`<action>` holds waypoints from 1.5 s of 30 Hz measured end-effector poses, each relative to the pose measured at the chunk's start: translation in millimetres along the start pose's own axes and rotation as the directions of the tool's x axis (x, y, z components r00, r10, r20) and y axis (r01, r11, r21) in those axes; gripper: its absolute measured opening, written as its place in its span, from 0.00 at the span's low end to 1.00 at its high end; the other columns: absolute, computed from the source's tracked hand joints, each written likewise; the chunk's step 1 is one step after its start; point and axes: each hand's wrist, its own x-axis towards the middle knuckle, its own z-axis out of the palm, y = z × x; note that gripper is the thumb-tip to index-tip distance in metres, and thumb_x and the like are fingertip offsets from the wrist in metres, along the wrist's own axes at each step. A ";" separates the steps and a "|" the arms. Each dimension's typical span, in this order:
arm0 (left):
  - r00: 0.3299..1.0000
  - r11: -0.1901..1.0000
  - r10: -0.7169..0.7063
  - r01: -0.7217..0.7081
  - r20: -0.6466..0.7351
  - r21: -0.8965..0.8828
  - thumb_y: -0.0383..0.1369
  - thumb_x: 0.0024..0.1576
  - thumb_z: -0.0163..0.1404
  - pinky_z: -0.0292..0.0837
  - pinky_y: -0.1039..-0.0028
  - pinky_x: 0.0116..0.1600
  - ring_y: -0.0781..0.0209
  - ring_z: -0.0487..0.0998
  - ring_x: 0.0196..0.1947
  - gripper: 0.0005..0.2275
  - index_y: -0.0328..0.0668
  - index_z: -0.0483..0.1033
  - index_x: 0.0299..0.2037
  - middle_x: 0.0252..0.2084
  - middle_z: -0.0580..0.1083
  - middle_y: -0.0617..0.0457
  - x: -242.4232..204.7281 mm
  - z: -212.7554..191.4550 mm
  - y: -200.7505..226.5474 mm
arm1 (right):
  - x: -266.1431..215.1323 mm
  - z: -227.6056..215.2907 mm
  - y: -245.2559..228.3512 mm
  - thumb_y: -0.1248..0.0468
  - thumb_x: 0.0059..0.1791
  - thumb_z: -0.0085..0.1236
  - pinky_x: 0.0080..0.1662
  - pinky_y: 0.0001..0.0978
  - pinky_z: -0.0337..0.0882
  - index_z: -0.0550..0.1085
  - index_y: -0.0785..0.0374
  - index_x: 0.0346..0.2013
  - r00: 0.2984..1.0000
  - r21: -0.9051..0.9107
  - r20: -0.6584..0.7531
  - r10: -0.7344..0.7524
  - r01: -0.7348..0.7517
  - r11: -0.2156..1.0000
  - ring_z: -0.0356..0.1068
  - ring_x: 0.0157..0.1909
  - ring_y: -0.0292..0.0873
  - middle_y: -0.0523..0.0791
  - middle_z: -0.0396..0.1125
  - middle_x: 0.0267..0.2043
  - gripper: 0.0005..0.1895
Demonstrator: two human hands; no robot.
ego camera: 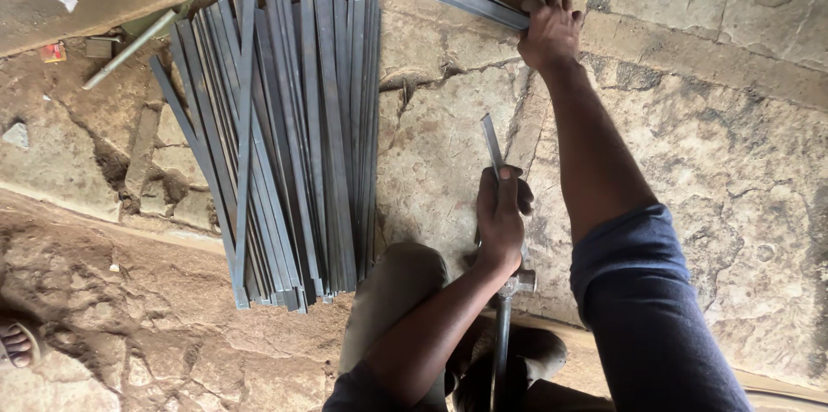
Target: The person sits on the floor and uses a hammer and a metal punch to mark or indent a stack of metal rods. They repeatedly align the rods, position the punch, and strike it with the hammer, occasionally adjusting the stack or adding more rods.
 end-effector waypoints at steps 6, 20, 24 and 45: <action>1.000 1.000 0.003 -0.003 0.003 0.018 0.42 0.70 0.39 0.62 0.77 0.32 0.71 0.65 0.25 0.13 0.41 0.68 0.43 0.26 0.67 0.59 -0.7 0.1 -1.2 | -5.0 2.4 5.0 0.61 0.51 0.59 0.63 0.56 0.59 0.62 0.56 0.64 0.991 -0.024 0.118 -0.060 0.063 0.998 0.61 0.59 0.57 0.56 0.62 0.56 0.27; 0.999 0.998 0.046 -0.045 -0.025 0.046 0.45 0.69 0.41 0.62 0.75 0.31 0.69 0.64 0.24 0.14 0.42 0.68 0.45 0.26 0.66 0.58 7.1 -3.9 -3.7 | -21.7 90.9 14.7 0.56 0.54 0.46 0.70 0.54 0.51 0.53 0.70 0.69 0.974 0.034 0.190 0.124 -0.133 0.991 0.55 0.69 0.58 0.62 0.55 0.66 0.34; 0.993 0.993 0.092 -0.086 -0.075 0.080 0.48 0.68 0.41 0.65 0.75 0.31 0.70 0.67 0.26 0.16 0.41 0.67 0.44 0.28 0.67 0.59 16.9 -7.6 -11.6 | -54.4 94.5 7.9 0.59 0.50 0.51 0.65 0.57 0.58 0.63 0.64 0.63 0.992 0.135 0.096 0.087 -0.100 0.986 0.60 0.67 0.60 0.60 0.61 0.63 0.27; 0.983 0.992 -0.116 0.107 -0.143 -0.074 0.49 0.65 0.43 0.62 0.69 0.21 0.61 0.65 0.16 0.16 0.44 0.65 0.42 0.23 0.69 0.52 57.6 -76.1 -69.0 | -439.8 -21.1 182.3 0.64 0.40 0.70 0.53 0.50 0.71 0.73 0.58 0.60 1.000 0.262 -0.010 0.007 -0.004 0.965 0.69 0.57 0.59 0.54 0.69 0.59 0.33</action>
